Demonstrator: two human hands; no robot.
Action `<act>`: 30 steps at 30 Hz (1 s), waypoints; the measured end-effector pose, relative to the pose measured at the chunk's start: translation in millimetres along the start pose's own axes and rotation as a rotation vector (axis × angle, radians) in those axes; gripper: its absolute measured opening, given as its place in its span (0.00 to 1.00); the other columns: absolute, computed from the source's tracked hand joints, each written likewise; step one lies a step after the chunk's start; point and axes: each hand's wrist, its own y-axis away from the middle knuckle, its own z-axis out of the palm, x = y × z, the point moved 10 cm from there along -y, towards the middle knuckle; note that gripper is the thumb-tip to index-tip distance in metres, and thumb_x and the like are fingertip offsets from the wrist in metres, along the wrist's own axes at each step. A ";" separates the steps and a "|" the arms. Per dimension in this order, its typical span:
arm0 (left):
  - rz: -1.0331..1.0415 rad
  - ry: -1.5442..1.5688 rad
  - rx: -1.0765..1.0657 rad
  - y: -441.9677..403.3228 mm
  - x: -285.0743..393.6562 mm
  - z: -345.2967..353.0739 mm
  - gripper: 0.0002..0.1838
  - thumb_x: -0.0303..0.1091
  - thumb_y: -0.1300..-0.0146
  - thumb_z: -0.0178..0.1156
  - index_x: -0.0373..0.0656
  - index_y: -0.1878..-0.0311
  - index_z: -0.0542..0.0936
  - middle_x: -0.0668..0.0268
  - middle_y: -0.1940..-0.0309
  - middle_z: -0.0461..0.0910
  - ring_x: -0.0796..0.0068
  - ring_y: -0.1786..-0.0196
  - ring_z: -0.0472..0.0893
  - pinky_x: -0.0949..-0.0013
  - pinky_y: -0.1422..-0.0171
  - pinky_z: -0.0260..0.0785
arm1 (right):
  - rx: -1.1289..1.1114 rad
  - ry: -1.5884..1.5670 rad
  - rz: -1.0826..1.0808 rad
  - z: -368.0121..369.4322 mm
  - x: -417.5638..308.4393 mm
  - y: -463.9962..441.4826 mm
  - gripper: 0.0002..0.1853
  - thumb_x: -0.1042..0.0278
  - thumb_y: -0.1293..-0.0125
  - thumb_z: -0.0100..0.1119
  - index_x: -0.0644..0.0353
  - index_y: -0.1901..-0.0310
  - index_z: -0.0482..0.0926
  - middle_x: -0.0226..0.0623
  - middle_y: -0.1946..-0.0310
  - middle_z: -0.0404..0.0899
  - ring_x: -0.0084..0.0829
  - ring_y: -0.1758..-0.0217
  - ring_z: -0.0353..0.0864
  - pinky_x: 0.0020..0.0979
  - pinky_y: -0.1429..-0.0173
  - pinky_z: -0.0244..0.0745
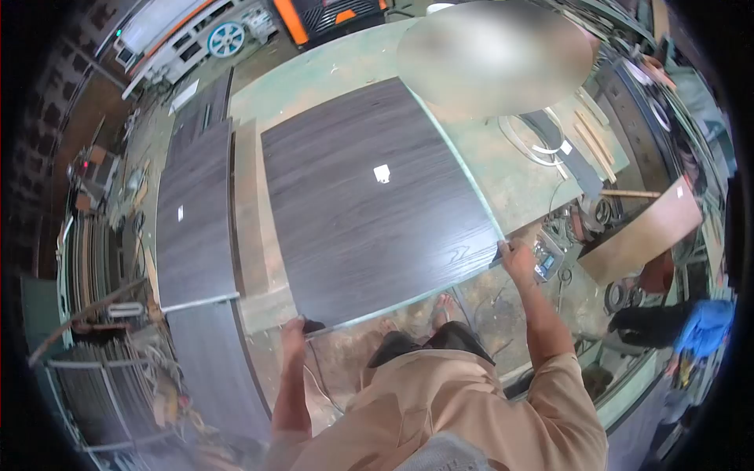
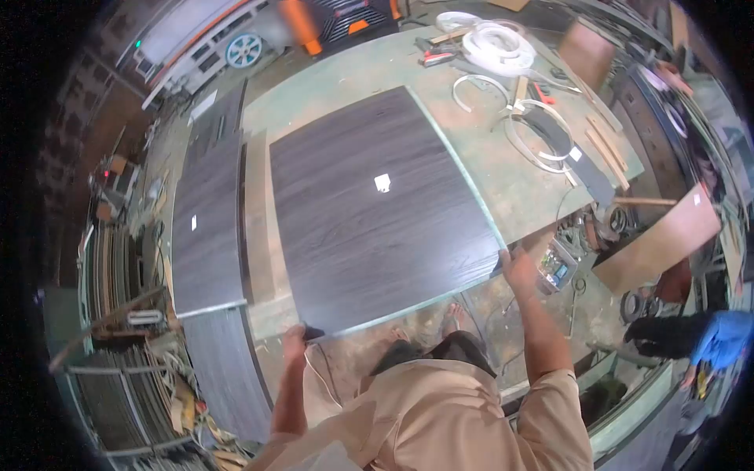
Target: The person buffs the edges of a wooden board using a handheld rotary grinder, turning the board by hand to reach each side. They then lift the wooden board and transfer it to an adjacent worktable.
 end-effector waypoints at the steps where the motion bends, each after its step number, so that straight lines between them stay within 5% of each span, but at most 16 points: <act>1: 0.030 -0.125 0.043 -4.9 13.1 -14.5 0.12 0.37 0.26 0.59 0.39 0.62 0.85 0.73 0.70 0.79 0.78 0.65 0.76 0.66 0.61 0.68 | 0.018 -0.011 0.020 2.1 -3.4 9.2 0.24 0.45 0.30 0.64 0.64 0.60 0.85 0.56 0.68 0.84 0.59 0.56 0.86 0.53 0.52 0.79; 4: -0.088 -0.018 0.238 20.0 74.2 -65.0 0.11 0.38 0.28 0.60 0.41 0.63 0.84 0.74 0.72 0.76 0.76 0.67 0.73 0.66 0.63 0.65 | -0.090 0.095 -0.054 37.5 -11.8 33.0 0.26 0.44 0.30 0.61 0.65 0.61 0.87 0.59 0.65 0.85 0.61 0.57 0.86 0.55 0.52 0.79; 6: 0.036 -0.250 0.193 14.1 120.3 -111.8 0.09 0.37 0.29 0.62 0.42 0.60 0.84 0.74 0.70 0.77 0.76 0.66 0.73 0.66 0.61 0.66 | -0.177 0.019 -0.013 63.2 -16.8 56.1 0.26 0.43 0.30 0.60 0.65 0.61 0.88 0.59 0.64 0.85 0.61 0.57 0.86 0.54 0.52 0.79; 8: 0.242 -0.092 0.434 42.0 197.9 -142.4 0.09 0.38 0.32 0.65 0.50 0.69 0.80 0.79 0.74 0.72 0.83 0.69 0.69 0.70 0.64 0.61 | -0.306 -0.038 0.033 94.5 -30.1 85.3 0.27 0.43 0.30 0.58 0.65 0.61 0.88 0.60 0.63 0.86 0.60 0.57 0.87 0.54 0.50 0.80; 10: 0.302 -0.101 0.246 61.4 280.7 -159.0 0.07 0.34 0.32 0.66 0.45 0.66 0.82 0.77 0.71 0.74 0.85 0.67 0.68 0.73 0.63 0.57 | -0.397 -0.079 0.097 114.7 -55.5 117.2 0.28 0.42 0.29 0.57 0.67 0.60 0.88 0.60 0.63 0.86 0.58 0.55 0.88 0.53 0.48 0.81; 13: 0.478 -0.092 0.236 89.1 390.0 -174.6 0.09 0.32 0.32 0.65 0.45 0.69 0.79 0.80 0.72 0.70 0.87 0.68 0.63 0.77 0.62 0.53 | -0.479 -0.232 0.115 154.3 -85.2 157.5 0.33 0.38 0.28 0.56 0.68 0.60 0.88 0.56 0.66 0.87 0.51 0.54 0.89 0.50 0.49 0.81; 17: 0.720 -0.170 0.069 150.3 505.8 -127.8 0.07 0.30 0.36 0.67 0.42 0.66 0.78 0.79 0.72 0.70 0.89 0.69 0.64 0.79 0.62 0.53 | -0.789 -0.519 0.260 169.4 -132.4 203.5 0.34 0.35 0.26 0.56 0.68 0.53 0.87 0.49 0.63 0.89 0.43 0.54 0.90 0.42 0.54 0.81; 20: 0.735 -0.178 -0.075 189.0 543.5 -66.1 0.08 0.31 0.41 0.70 0.41 0.65 0.79 0.80 0.74 0.69 0.90 0.71 0.63 0.79 0.66 0.53 | -0.951 -0.799 0.353 215.1 -130.1 223.2 0.28 0.37 0.27 0.62 0.62 0.54 0.86 0.38 0.61 0.86 0.28 0.56 0.90 0.39 0.58 0.81; 24: 0.944 -0.232 -0.244 252.3 564.5 20.8 0.13 0.32 0.44 0.73 0.39 0.64 0.78 0.78 0.76 0.70 0.88 0.73 0.65 0.79 0.68 0.54 | -1.038 -0.666 0.295 183.4 -141.8 212.2 0.31 0.43 0.24 0.61 0.72 0.44 0.81 0.44 0.53 0.86 0.34 0.61 0.87 0.35 0.60 0.79; 27: 1.247 -0.230 -0.434 276.8 578.9 66.0 0.18 0.38 0.45 0.76 0.38 0.59 0.80 0.70 0.68 0.75 0.81 0.70 0.73 0.76 0.66 0.62 | -0.839 -0.317 -0.041 67.0 -211.3 170.7 0.32 0.42 0.26 0.62 0.67 0.38 0.80 0.40 0.49 0.86 0.31 0.46 0.87 0.32 0.48 0.79; 30: 1.103 -0.081 -0.848 260.3 568.5 113.1 0.21 0.44 0.34 0.72 0.36 0.49 0.83 0.64 0.62 0.82 0.75 0.60 0.83 0.71 0.52 0.76 | -0.659 -0.604 -0.044 -35.0 -297.6 146.0 0.32 0.46 0.25 0.62 0.66 0.32 0.77 0.38 0.45 0.86 0.30 0.45 0.83 0.31 0.38 0.77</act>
